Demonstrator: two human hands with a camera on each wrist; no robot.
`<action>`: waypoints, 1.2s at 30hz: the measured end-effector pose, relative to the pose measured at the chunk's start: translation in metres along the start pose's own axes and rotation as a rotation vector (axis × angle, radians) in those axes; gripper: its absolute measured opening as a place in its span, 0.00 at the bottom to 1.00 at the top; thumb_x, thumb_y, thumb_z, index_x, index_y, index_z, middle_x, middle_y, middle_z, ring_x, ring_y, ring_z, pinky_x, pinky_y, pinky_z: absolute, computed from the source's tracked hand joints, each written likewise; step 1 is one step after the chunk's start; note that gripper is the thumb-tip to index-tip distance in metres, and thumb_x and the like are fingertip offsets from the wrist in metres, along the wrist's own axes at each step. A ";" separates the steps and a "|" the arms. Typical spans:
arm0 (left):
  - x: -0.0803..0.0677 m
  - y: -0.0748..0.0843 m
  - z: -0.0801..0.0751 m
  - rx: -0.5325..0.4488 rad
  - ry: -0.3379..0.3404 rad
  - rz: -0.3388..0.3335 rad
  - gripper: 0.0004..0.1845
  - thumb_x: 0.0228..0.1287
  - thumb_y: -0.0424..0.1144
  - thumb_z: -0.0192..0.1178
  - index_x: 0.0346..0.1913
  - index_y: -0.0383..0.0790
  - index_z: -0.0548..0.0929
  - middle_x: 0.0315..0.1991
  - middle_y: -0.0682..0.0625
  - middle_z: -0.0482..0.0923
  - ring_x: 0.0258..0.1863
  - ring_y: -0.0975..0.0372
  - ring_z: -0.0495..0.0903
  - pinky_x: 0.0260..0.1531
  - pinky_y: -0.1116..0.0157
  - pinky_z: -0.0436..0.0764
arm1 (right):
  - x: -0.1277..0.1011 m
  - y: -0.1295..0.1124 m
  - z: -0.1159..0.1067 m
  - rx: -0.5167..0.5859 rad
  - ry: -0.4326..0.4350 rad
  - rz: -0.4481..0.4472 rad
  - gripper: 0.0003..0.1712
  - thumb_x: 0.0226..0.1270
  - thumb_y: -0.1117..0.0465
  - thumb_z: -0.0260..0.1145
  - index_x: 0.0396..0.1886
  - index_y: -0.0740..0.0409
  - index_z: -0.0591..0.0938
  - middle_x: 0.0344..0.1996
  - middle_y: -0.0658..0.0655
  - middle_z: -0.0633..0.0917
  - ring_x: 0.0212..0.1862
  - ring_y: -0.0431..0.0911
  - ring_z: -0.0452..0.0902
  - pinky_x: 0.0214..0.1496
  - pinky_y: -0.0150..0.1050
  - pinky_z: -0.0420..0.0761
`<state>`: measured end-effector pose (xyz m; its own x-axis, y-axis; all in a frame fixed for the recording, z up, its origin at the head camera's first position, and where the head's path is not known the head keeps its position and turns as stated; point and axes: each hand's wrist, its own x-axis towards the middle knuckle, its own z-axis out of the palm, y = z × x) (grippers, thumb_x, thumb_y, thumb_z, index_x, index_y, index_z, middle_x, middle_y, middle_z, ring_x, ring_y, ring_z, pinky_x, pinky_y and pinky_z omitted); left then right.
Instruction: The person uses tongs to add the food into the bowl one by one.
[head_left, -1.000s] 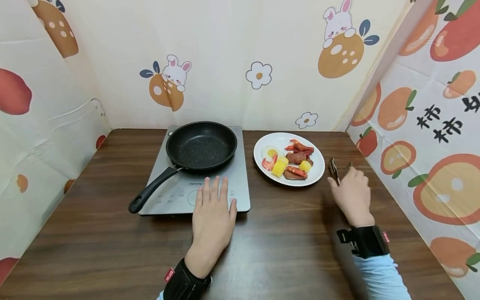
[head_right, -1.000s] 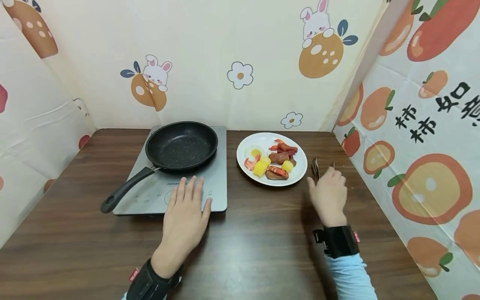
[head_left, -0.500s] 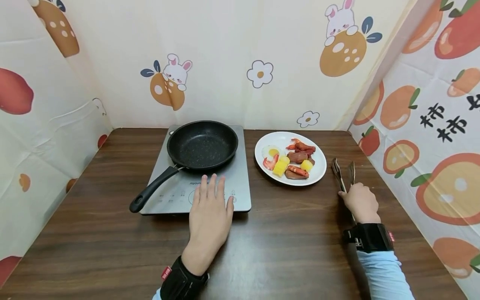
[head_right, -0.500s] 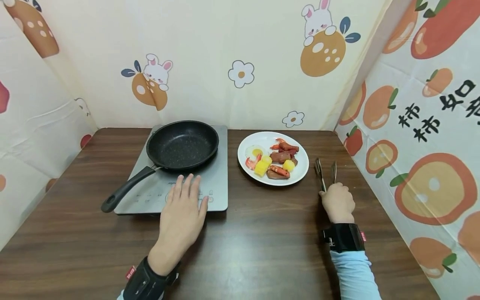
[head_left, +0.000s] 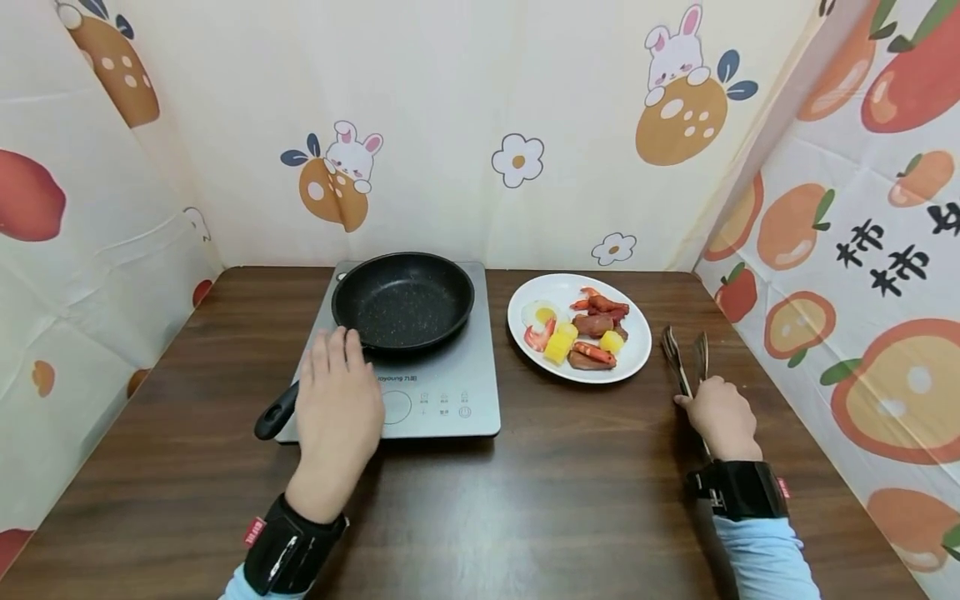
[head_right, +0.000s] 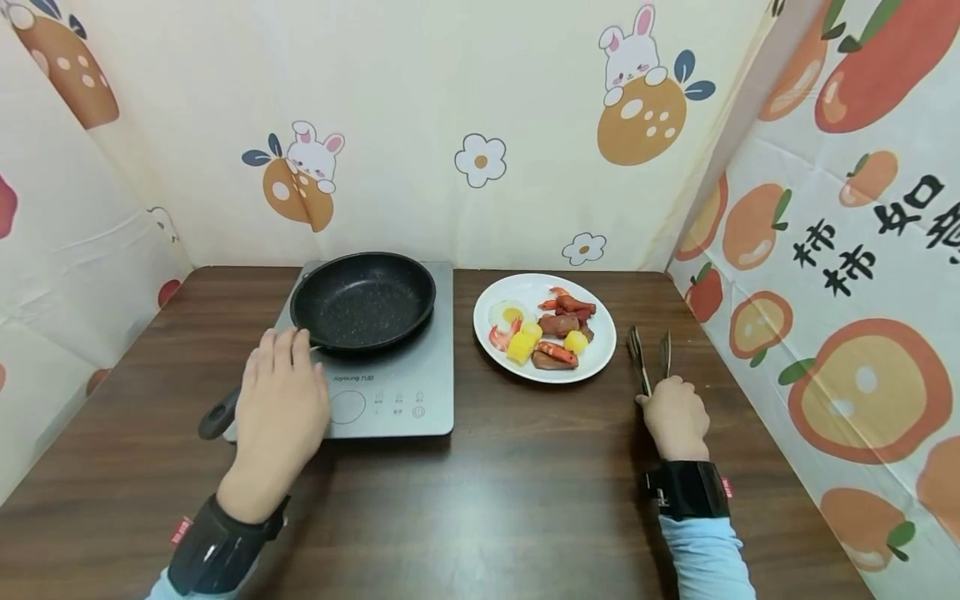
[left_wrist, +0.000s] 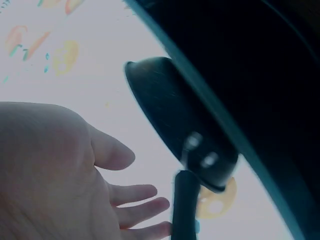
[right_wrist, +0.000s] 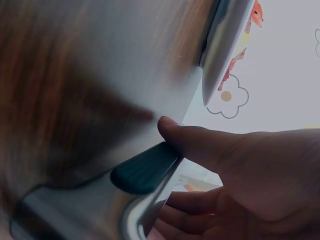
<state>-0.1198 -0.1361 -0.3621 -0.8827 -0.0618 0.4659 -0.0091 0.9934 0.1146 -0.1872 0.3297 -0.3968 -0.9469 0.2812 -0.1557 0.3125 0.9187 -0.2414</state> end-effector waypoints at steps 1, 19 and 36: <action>0.001 -0.003 0.002 0.002 0.003 -0.007 0.26 0.76 0.36 0.52 0.67 0.20 0.67 0.67 0.27 0.68 0.72 0.36 0.64 0.71 0.42 0.66 | -0.001 0.000 0.000 0.000 0.003 -0.002 0.33 0.73 0.52 0.65 0.44 0.85 0.71 0.40 0.84 0.78 0.42 0.76 0.79 0.36 0.65 0.81; 0.033 -0.039 0.002 0.139 -0.290 -0.050 0.25 0.81 0.45 0.47 0.36 0.20 0.70 0.30 0.30 0.72 0.33 0.39 0.78 0.39 0.48 0.75 | 0.004 0.001 -0.002 0.018 0.031 -0.045 0.33 0.75 0.48 0.59 0.39 0.82 0.73 0.35 0.83 0.79 0.39 0.75 0.79 0.36 0.63 0.79; 0.064 -0.055 -0.001 -0.067 -0.544 -0.089 0.24 0.83 0.41 0.43 0.54 0.14 0.63 0.44 0.20 0.67 0.45 0.29 0.73 0.46 0.39 0.72 | 0.019 -0.025 -0.023 0.145 0.355 -0.207 0.30 0.81 0.53 0.54 0.54 0.83 0.65 0.40 0.78 0.69 0.34 0.75 0.75 0.30 0.62 0.73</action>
<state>-0.1750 -0.1951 -0.3377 -0.9954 -0.0688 -0.0664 -0.0807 0.9772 0.1966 -0.2145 0.3184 -0.3712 -0.9499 0.1962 0.2434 0.0966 0.9246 -0.3684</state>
